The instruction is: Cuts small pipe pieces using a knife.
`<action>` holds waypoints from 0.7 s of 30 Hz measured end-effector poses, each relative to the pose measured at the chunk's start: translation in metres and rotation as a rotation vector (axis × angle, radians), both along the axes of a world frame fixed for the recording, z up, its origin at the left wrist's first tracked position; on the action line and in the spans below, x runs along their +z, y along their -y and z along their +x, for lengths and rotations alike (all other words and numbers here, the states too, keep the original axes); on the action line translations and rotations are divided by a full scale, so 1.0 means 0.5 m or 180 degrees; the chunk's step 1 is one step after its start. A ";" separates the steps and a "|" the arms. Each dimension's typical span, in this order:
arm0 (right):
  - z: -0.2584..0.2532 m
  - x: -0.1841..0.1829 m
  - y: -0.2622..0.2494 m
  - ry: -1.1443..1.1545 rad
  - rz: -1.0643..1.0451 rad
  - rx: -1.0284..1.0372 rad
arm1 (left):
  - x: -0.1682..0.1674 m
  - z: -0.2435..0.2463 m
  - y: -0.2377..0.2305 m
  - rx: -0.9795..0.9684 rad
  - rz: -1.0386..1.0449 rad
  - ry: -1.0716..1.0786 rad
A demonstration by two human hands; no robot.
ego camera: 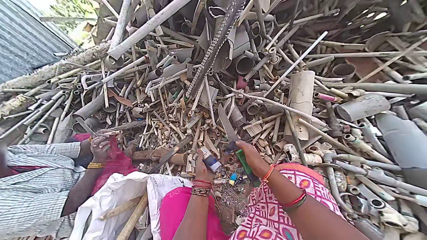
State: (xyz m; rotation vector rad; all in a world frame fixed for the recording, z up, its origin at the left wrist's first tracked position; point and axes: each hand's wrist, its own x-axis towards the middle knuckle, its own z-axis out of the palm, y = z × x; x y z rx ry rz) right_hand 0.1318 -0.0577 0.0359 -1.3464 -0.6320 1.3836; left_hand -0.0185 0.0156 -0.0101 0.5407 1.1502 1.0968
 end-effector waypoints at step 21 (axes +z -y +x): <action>0.030 -0.042 0.171 0.1318 0.0350 0.0568 | 0.128 -0.041 0.156 -0.0670 -0.0330 0.0504</action>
